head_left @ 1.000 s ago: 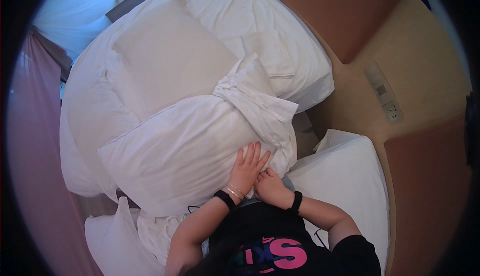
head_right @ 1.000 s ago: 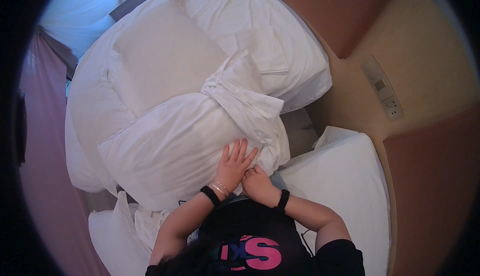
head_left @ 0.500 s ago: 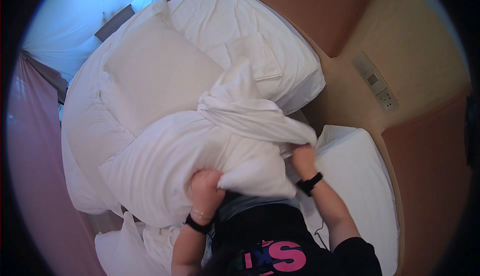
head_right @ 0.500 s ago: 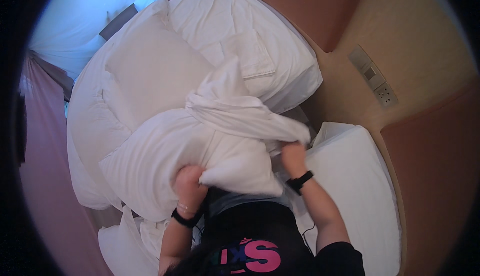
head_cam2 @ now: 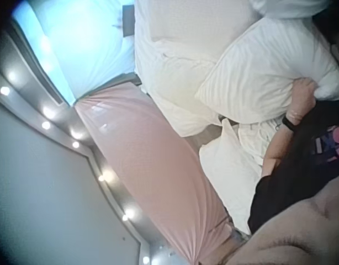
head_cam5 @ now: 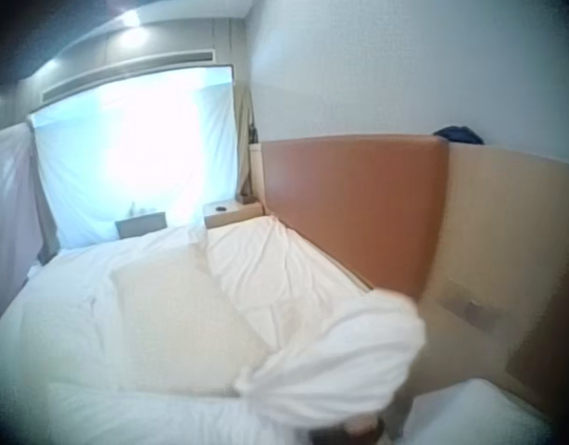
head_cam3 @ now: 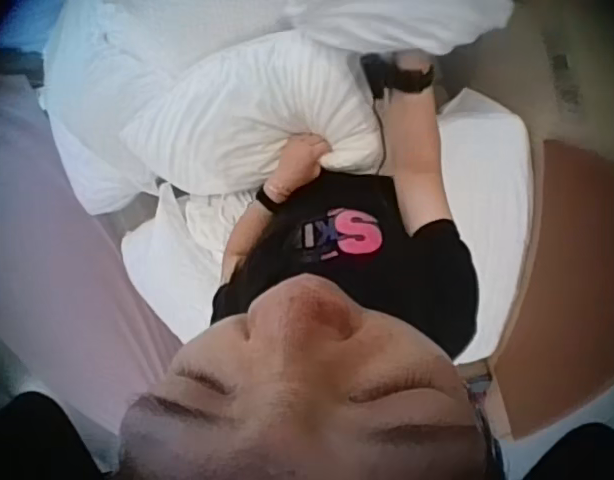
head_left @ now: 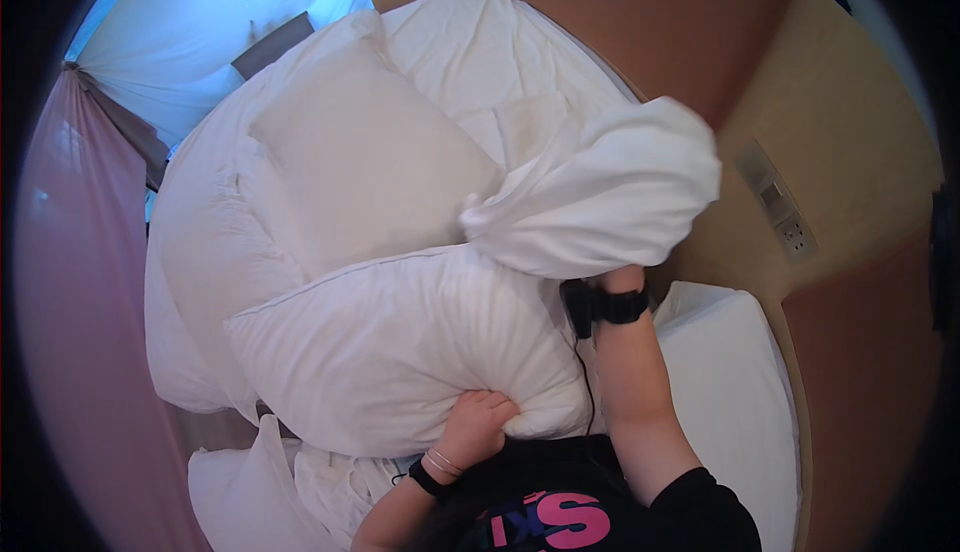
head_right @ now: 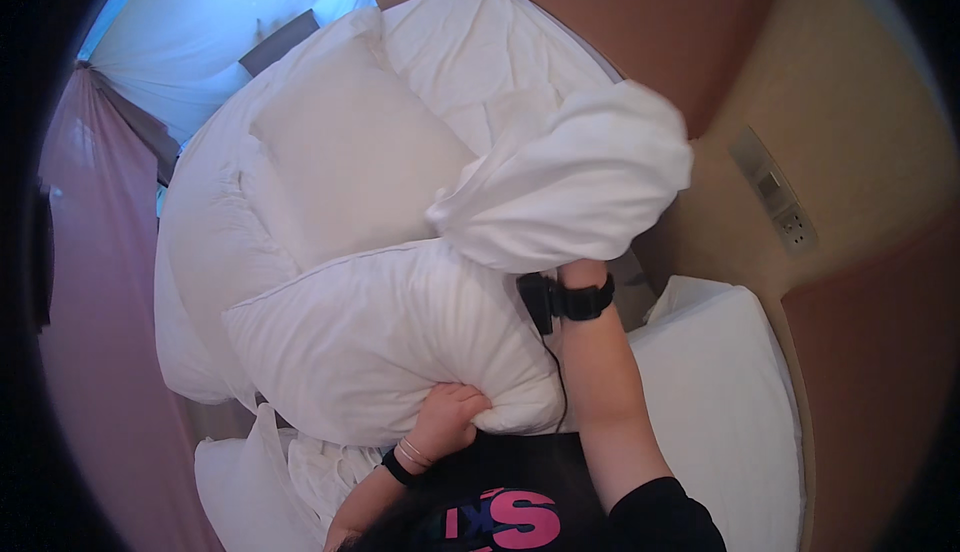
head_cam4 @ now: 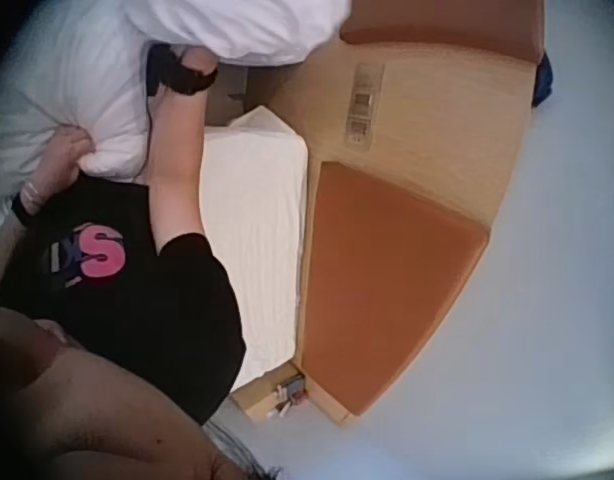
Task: The person lies on a bed and puts a white pillow into a white pillowcase. They repeatedly adjust the fabric, pull the corners, and smooth the surface to fit the case properly.
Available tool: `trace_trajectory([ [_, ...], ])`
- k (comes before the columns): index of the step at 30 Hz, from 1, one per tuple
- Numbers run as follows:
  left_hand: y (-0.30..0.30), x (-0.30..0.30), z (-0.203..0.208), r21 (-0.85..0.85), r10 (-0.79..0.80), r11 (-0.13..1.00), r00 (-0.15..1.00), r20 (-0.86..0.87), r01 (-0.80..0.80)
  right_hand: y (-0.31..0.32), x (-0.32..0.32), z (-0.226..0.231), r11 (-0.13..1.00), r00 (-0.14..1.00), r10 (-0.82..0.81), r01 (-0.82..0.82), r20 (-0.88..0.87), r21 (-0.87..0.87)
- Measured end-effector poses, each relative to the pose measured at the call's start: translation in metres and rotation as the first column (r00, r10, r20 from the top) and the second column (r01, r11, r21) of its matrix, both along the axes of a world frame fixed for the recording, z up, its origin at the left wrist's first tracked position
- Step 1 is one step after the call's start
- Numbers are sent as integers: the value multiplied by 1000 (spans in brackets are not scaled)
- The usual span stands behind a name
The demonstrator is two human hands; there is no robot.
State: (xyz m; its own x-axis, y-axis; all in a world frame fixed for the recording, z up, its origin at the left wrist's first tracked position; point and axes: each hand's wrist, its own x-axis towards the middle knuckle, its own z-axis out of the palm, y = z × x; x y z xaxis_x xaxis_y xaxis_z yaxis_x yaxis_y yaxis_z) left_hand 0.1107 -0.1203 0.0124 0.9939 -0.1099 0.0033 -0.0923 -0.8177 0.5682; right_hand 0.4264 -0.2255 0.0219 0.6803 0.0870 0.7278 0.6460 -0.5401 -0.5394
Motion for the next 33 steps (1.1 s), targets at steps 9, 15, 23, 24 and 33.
trace_trajectory([
  [9,49,15,43,-991,170,30,978,-124,-131,25,-94,44,922,922,384,-386,-54,-36],
  [15,91,19,61,-946,562,-320,813,-152,44,38,-191,52,541,581,791,-810,-193,-226],
  [23,123,-20,46,-981,841,-54,521,-147,-189,-6,-221,39,216,244,969,-907,-31,-360],
  [24,127,-31,47,-979,883,-4,459,-100,-205,-8,-218,46,270,282,959,-910,9,-314],
  [33,81,-113,77,-126,611,774,680,406,-620,48,-186,80,470,435,883,-818,-179,331],
])
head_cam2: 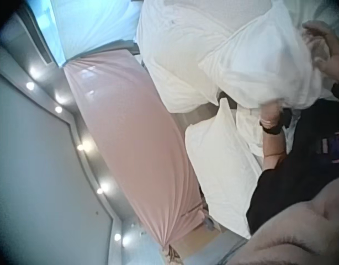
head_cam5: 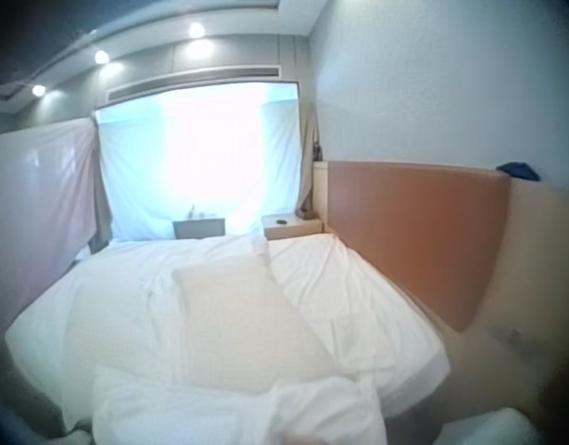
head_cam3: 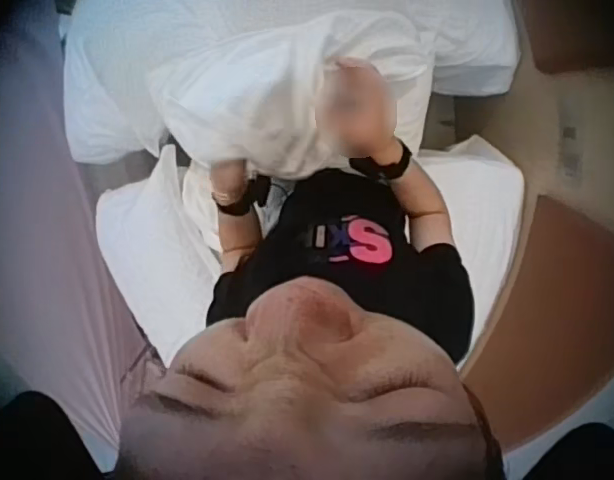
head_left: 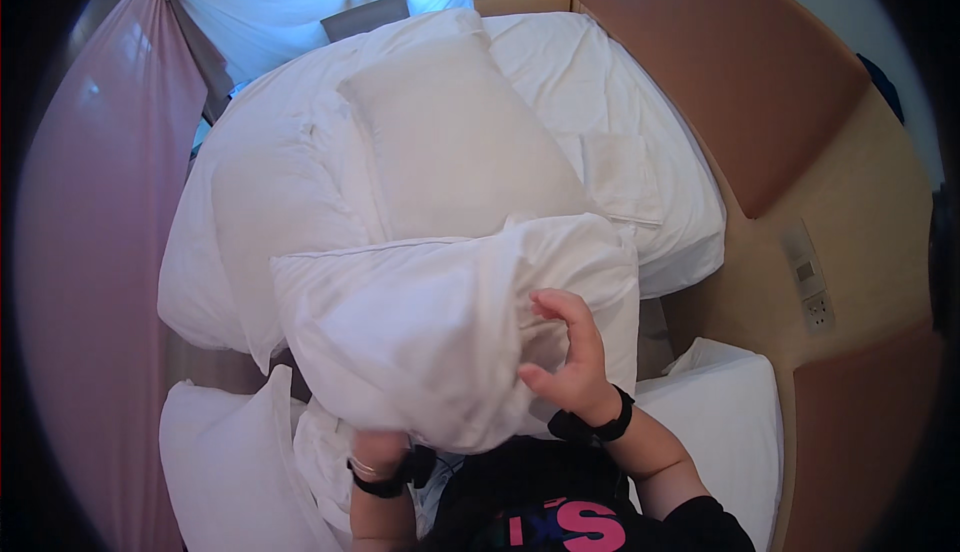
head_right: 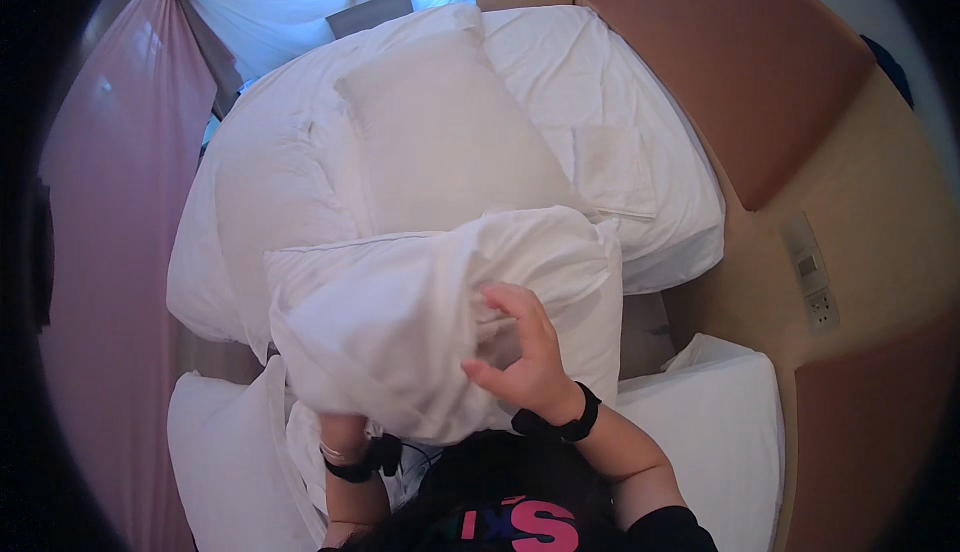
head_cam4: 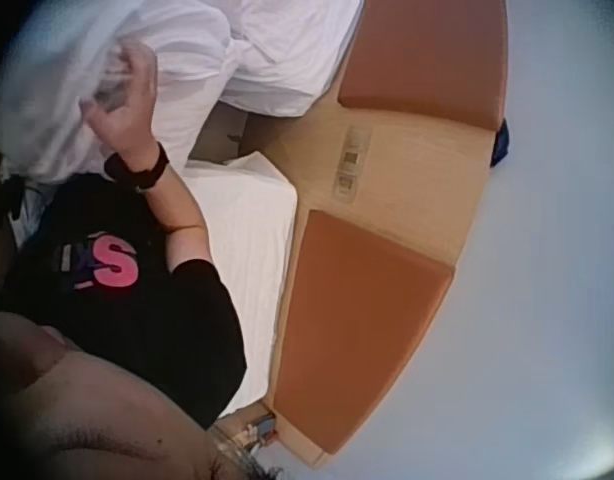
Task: The person lies on a bed and puts a white pillow into a white pillowcase. They repeatedly adjust the fabric, pull the corners, and smooth the surface to fit the case properly.
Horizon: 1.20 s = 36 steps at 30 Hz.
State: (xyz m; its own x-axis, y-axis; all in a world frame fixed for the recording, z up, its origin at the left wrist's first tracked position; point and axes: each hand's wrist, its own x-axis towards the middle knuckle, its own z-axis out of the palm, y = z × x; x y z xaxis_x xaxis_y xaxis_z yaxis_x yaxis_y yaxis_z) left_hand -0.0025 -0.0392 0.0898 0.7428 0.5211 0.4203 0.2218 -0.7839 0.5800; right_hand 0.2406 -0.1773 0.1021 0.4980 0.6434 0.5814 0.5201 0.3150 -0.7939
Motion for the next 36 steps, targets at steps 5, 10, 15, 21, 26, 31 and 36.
trace_trajectory([
  [5,-54,30,-12,-451,-428,794,902,64,409,-7,-25,49,922,947,239,-152,214,-356],
  [10,-65,36,-47,-364,-603,758,795,-71,542,-43,-25,5,813,964,245,-148,100,-563],
  [15,-61,63,-22,-92,-510,856,803,-308,509,-54,-37,27,914,901,210,-43,381,-404],
  [21,-49,75,-3,56,-261,954,905,-335,296,-96,13,-29,952,816,-305,243,-492,-187],
  [26,-21,48,-35,-29,410,912,912,16,-410,-111,45,5,706,449,-349,703,-822,84],
  [31,-11,32,-50,-538,269,747,918,-293,-390,-139,35,-42,930,669,-289,367,-685,-34],
  [36,-20,29,-58,-926,-24,377,1000,-5,5,-95,2,-51,778,940,-173,-53,-294,-626],
])
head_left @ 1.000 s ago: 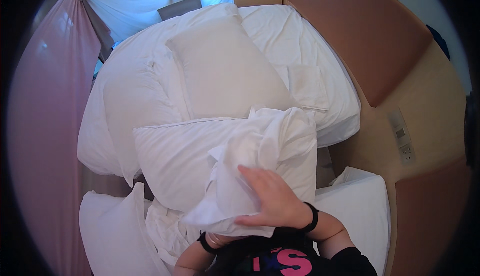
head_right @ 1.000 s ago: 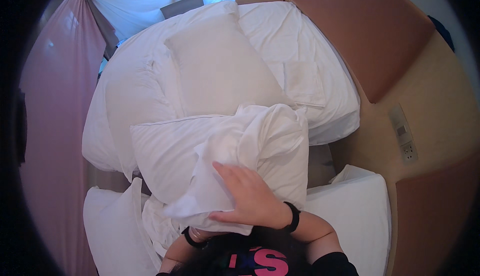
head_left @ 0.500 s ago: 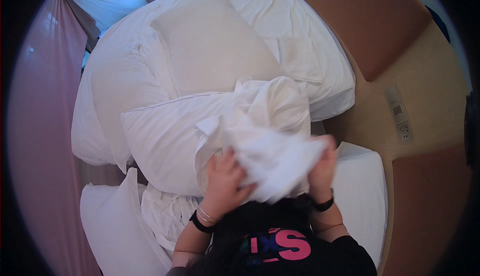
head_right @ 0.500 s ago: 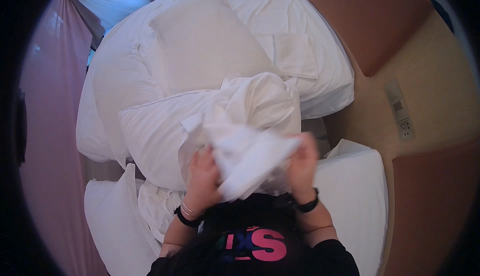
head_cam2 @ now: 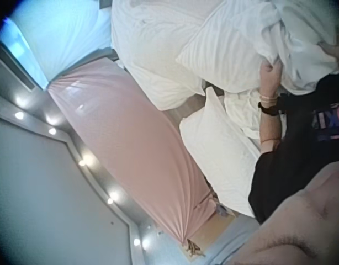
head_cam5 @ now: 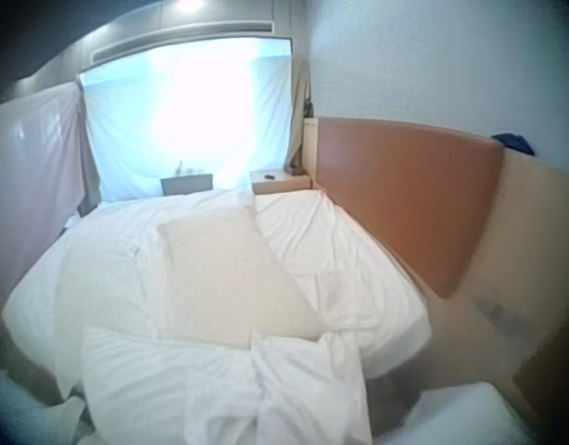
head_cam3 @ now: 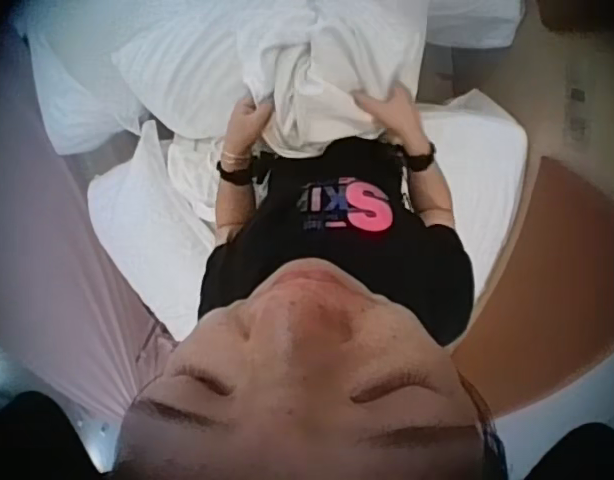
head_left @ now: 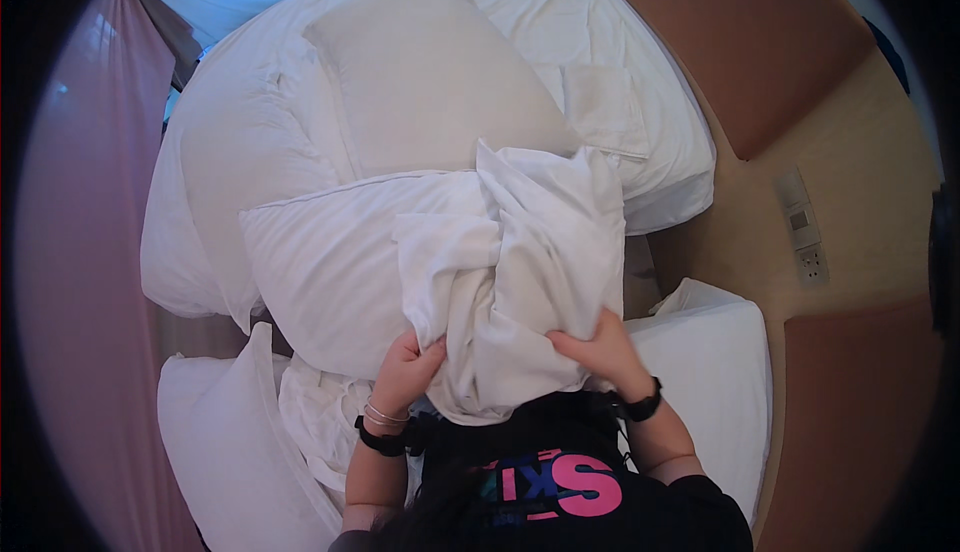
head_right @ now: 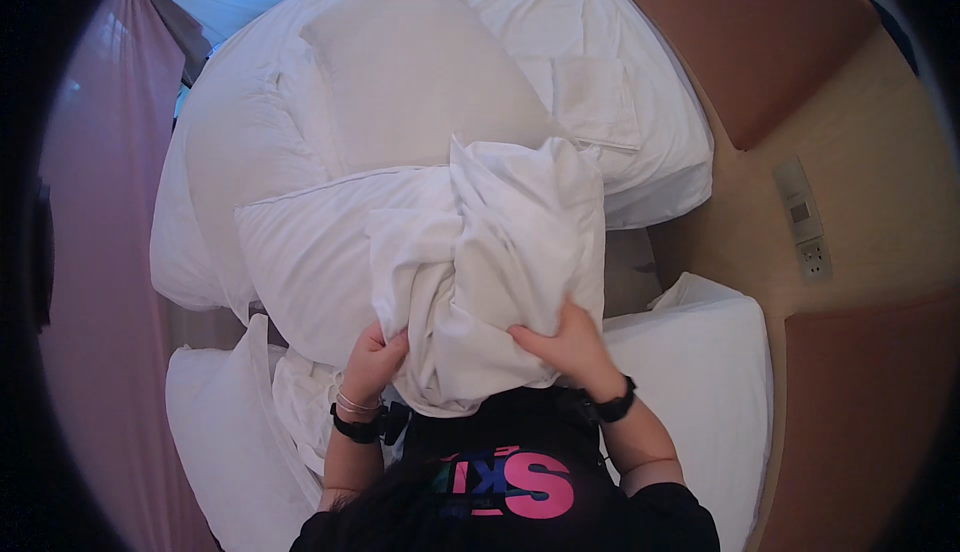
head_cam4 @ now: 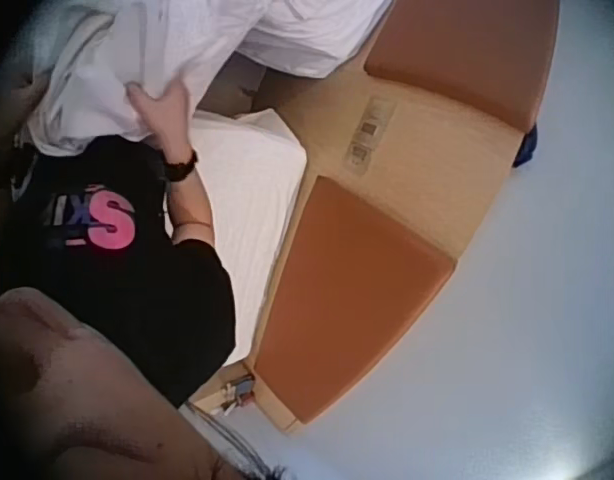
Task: The person lies on a bed and puts a white pillow into a white pillowcase. They repeatedly adjust the fabric, pull the corners, and smooth the surface to fit the case properly.
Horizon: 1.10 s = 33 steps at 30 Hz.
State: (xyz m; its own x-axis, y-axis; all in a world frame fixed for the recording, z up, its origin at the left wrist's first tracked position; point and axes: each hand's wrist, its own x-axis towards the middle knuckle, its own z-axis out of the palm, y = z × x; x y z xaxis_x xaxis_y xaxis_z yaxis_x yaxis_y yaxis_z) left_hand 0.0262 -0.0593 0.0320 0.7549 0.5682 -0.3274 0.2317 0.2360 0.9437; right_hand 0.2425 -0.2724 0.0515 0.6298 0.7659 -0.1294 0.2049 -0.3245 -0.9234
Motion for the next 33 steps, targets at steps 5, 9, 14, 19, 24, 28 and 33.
trace_trajectory([
  [5,63,-19,44,412,476,716,826,302,-563,25,29,12,854,902,-431,395,35,339],
  [9,92,-50,128,-279,550,722,281,786,-633,-20,84,23,296,844,-295,526,-448,797],
  [14,81,-85,54,-268,658,720,507,557,-640,-41,103,-41,415,738,-411,674,-535,611],
  [19,60,-148,-38,-516,914,380,396,84,-768,-79,58,-55,412,469,-624,877,-625,247],
  [24,48,-167,-30,-541,782,612,546,302,-577,-98,74,-50,565,621,-745,782,-244,263],
  [28,19,-123,-3,-306,528,848,745,408,-433,-31,48,1,796,520,-578,529,628,295],
  [33,7,-42,27,295,-783,614,612,113,732,39,13,42,962,656,-235,51,717,268],
])
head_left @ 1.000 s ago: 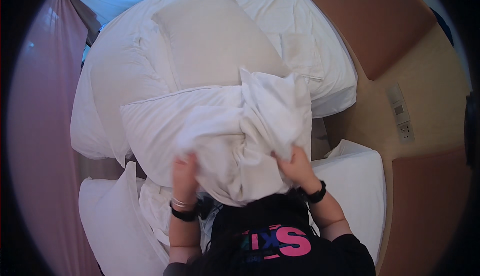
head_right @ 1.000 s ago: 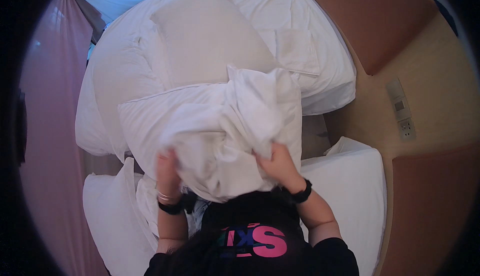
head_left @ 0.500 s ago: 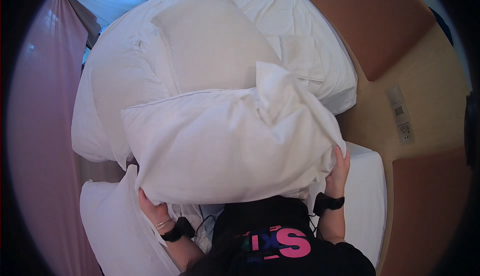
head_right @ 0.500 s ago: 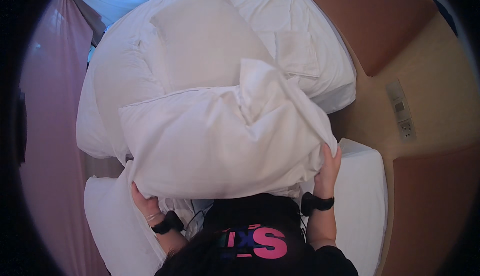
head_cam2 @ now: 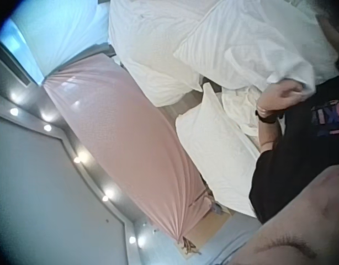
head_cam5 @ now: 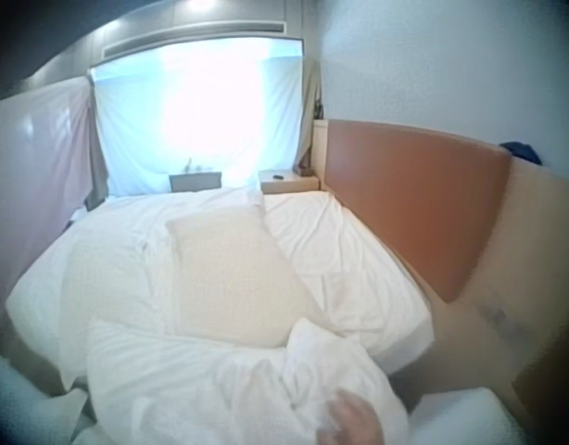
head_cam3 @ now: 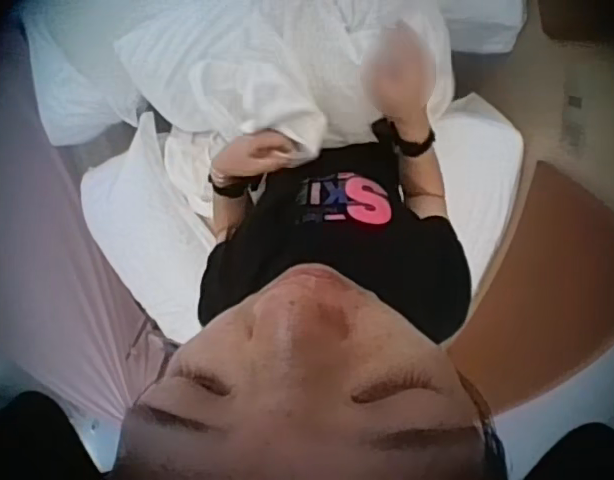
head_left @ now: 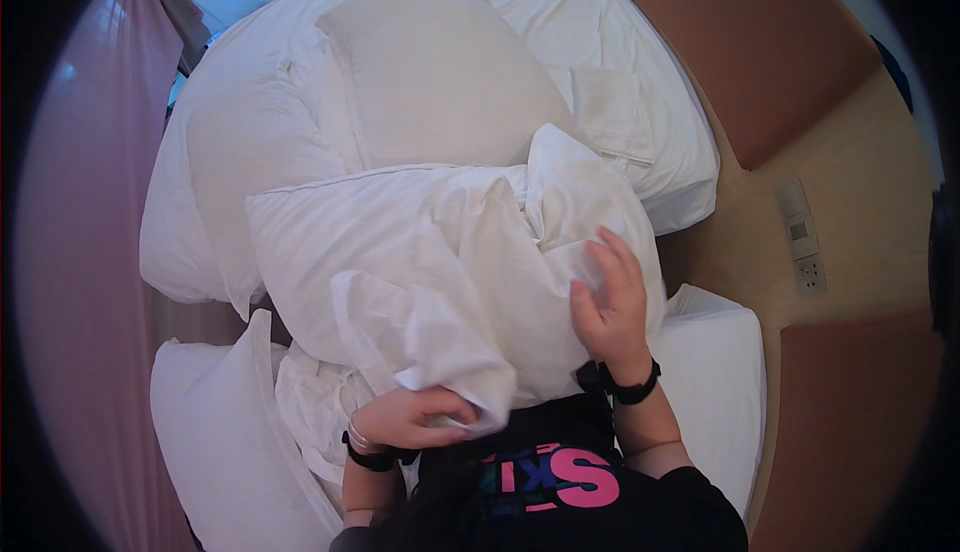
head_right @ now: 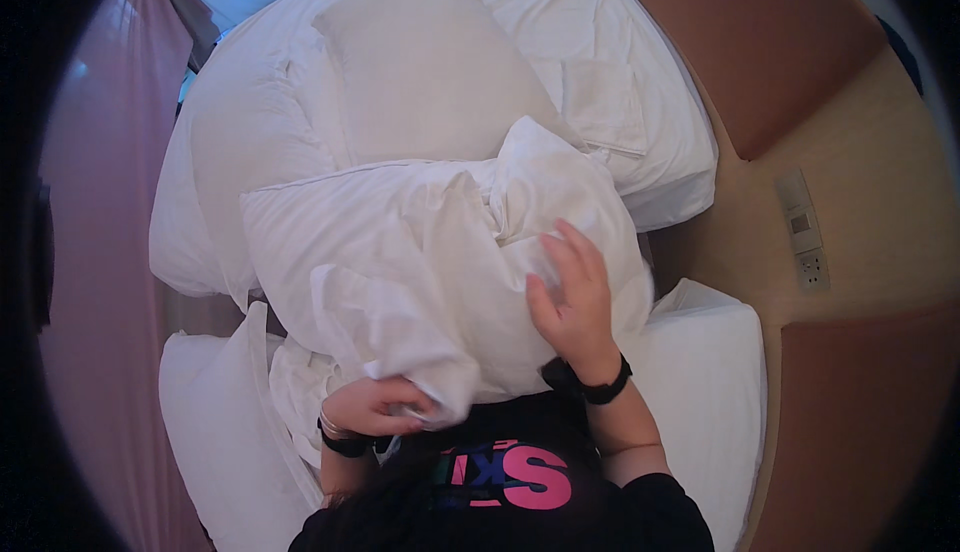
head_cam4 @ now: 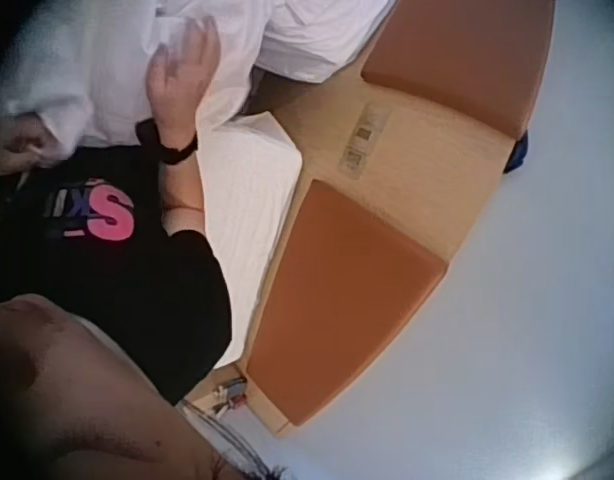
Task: The person lies on a bed and puts a white pillow into a white pillowcase. They repeatedly adjust the fabric, pull the corners, and smooth the surface to fit the case properly.
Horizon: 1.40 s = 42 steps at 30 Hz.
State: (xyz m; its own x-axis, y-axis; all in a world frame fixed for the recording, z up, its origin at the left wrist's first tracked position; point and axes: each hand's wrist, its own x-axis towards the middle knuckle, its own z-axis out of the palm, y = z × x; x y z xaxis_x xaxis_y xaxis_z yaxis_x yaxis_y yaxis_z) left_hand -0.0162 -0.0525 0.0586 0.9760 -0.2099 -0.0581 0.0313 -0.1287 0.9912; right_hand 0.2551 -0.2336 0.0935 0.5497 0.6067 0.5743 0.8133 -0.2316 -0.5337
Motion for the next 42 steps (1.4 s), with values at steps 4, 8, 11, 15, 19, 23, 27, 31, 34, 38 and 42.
trace_trajectory([
  [4,-3,0,-1,80,393,920,897,-203,-384,37,26,9,988,990,119,-111,-77,111],
  [8,-5,-5,-18,-4,843,483,467,-268,-875,67,36,18,966,903,75,-171,-422,-194],
  [11,-27,10,4,-140,826,497,516,-227,-856,74,31,-10,868,961,150,-242,-234,-433],
  [15,-52,30,6,477,691,482,654,308,-735,57,24,-22,904,900,171,-305,-400,-301],
  [19,-38,29,-27,452,809,529,587,-13,-719,13,33,-21,892,882,-63,259,-466,370],
  [23,8,-14,-41,415,859,18,227,459,-910,-43,53,-16,691,953,-51,250,-299,678],
  [27,38,-42,-11,333,828,-212,12,560,-919,-24,28,-6,998,999,-46,46,-3,-51],
  [31,27,-66,-14,676,937,98,297,186,-731,-11,8,-40,833,949,-100,-84,-298,-546],
  [34,6,-79,-34,377,733,593,282,-619,-712,-8,19,-56,807,961,-16,-150,-275,-572],
  [38,-3,-46,-59,-172,695,364,390,-604,-915,20,43,-24,977,815,77,-175,-574,-118],
  [42,67,-26,-36,-680,845,-33,343,-410,-733,55,47,23,873,942,237,-101,-236,477],
])
